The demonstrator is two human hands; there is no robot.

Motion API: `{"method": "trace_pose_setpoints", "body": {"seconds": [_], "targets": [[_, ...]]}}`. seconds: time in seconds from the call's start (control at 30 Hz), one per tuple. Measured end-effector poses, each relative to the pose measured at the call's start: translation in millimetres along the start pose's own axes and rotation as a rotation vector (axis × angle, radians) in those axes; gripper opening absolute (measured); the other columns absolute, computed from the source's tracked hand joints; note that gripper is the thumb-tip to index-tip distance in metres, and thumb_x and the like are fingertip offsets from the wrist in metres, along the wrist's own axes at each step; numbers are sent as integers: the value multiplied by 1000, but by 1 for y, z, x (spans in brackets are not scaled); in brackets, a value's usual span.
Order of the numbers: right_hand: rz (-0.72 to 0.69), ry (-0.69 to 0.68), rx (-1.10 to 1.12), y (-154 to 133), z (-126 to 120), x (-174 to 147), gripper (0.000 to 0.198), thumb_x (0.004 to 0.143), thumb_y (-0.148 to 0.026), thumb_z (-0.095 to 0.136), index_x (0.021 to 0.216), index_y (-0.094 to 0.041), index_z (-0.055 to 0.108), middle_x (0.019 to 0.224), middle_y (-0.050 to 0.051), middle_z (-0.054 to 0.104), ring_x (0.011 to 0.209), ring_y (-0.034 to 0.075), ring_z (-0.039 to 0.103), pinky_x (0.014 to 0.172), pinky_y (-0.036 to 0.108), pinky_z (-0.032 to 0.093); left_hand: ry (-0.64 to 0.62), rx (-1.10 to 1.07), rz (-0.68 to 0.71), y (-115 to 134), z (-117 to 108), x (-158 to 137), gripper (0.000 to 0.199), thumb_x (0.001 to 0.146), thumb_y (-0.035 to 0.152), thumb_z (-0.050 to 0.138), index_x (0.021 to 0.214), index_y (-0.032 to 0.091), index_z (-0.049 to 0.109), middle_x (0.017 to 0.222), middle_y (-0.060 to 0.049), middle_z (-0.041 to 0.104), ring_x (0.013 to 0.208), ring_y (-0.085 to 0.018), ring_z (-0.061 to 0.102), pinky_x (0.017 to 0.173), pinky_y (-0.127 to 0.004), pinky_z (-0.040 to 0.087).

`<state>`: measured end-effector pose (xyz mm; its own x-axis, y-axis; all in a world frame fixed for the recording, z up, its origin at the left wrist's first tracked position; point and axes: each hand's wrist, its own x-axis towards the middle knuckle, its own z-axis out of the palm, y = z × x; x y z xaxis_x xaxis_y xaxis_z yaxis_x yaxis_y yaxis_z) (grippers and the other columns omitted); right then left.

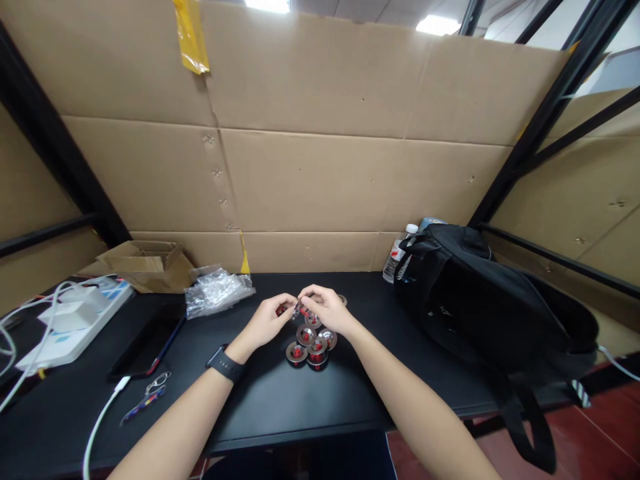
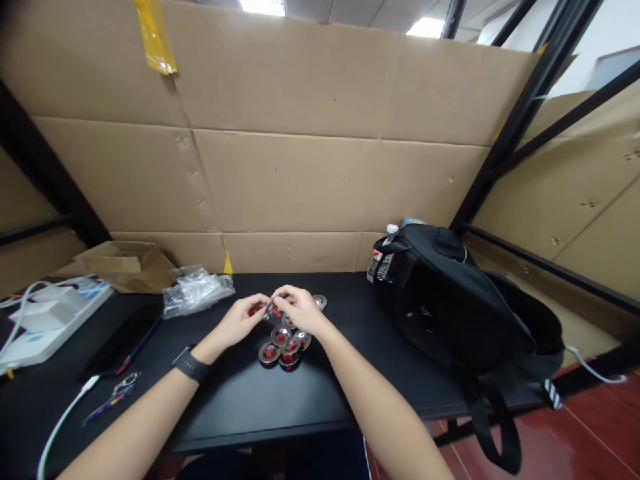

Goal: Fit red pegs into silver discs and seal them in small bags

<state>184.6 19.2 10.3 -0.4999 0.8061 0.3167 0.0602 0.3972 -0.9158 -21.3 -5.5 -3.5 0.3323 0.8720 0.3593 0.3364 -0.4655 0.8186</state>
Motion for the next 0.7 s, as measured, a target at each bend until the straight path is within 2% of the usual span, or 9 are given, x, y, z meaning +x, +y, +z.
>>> {"method": "trace_pose_setpoints", "body": {"seconds": [0.17,0.33,0.43,0.53,0.7], "targets": [[-111,8,-189,-4,4,-3,50,75,-37,81,121,-25,65,117,7,65,97,20,67,76,28,56,59,23,-13,-1,4,1,22,94,35,53,99,17,65,91,-4,70,83,-18,63,77,-28,49],[-209,67,-364,-5,12,-6,46,75,-22,72,120,-25,65,118,7,62,93,18,65,80,30,57,49,100,2,1,4,1,24,97,38,49,102,19,63,93,-4,69,82,-19,62,77,-29,48],[-243,99,-499,-7,11,-6,49,73,-17,67,121,-25,66,116,7,60,95,19,64,87,32,55,62,250,28,3,-1,1,25,99,38,45,97,19,61,90,-4,67,79,-18,60,76,-29,46],[-203,144,-560,-6,-5,-4,52,73,-17,66,124,-24,65,120,8,58,92,18,64,86,31,54,89,495,37,0,-12,0,23,99,36,45,92,21,61,87,-4,66,81,-20,60,78,-32,42],[-11,136,-778,4,-58,-2,57,66,-16,72,123,-19,68,117,10,66,103,24,65,95,34,50,121,791,-20,-8,-36,-3,20,95,34,50,86,23,64,89,-5,69,90,-26,62,81,-35,37]]}}
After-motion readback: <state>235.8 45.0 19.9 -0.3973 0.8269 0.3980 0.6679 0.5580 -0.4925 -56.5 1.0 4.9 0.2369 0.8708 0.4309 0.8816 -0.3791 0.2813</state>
